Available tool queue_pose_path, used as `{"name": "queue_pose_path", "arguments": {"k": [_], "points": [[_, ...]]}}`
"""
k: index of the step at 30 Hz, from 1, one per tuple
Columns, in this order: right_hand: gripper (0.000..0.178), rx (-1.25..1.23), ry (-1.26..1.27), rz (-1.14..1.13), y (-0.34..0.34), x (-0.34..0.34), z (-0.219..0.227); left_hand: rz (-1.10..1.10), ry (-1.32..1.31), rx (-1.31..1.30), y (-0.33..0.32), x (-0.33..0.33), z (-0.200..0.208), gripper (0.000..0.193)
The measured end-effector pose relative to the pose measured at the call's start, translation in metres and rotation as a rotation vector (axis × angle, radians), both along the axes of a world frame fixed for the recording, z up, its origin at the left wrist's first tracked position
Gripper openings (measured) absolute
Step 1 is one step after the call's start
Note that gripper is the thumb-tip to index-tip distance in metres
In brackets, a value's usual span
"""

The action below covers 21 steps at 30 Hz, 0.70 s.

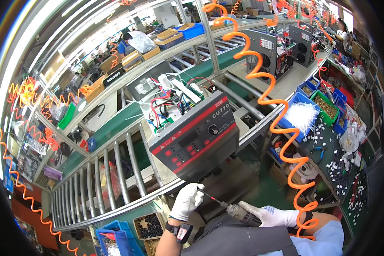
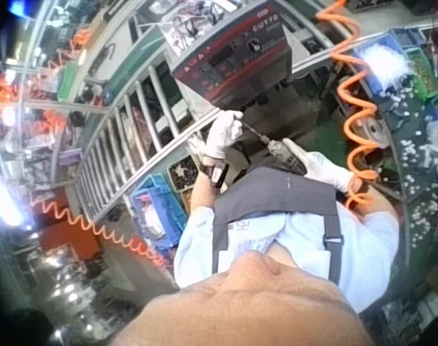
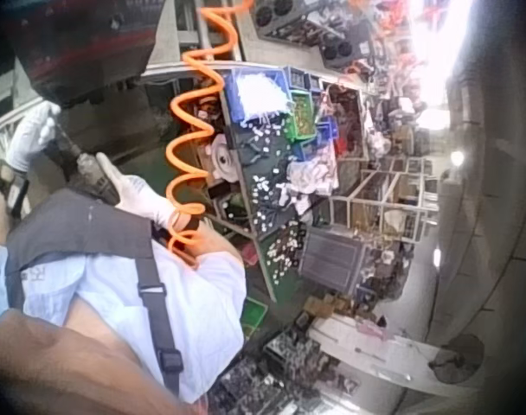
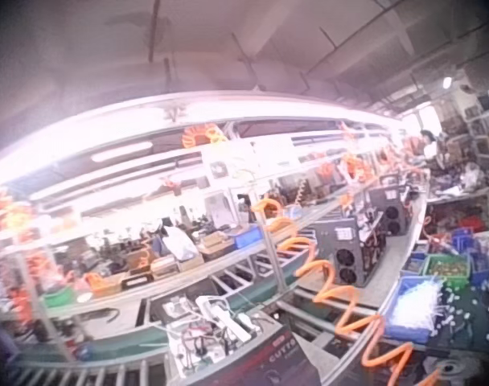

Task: Use an electric screwdriver to disassemble and inspect the internal components of a plasma cutting machine on an assembly line.

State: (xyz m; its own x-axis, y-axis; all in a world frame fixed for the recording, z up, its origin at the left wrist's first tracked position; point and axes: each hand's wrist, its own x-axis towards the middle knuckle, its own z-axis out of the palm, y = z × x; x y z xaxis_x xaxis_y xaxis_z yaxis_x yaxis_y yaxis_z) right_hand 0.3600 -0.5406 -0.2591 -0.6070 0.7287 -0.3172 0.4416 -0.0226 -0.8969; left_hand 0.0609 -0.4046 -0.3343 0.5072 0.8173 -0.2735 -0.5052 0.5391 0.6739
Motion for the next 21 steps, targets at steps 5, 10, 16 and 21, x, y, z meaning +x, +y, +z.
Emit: {"name": "queue_pose_path", "arguments": {"k": [5, 10, 16, 21], "points": [[0.100, -0.041, 0.079, 0.005, -0.004, -0.005, -0.010, -0.149, 0.241, 0.183, 0.008, -0.022, 0.025, 0.034], [0.098, -0.172, 0.334, -0.069, -0.007, -0.030, 0.003, -0.235, 0.247, 0.195, 0.008, -0.037, 0.018, 0.035], [0.103, 0.209, -0.089, -0.200, -0.012, -0.066, -0.009, -0.183, 0.421, 0.142, 0.017, -0.023, 0.050, 0.032], [0.105, 0.220, -0.114, -0.264, 0.002, -0.083, -0.001, 0.366, 1.030, 0.604, 0.044, -0.038, 0.015, 0.035]]}}
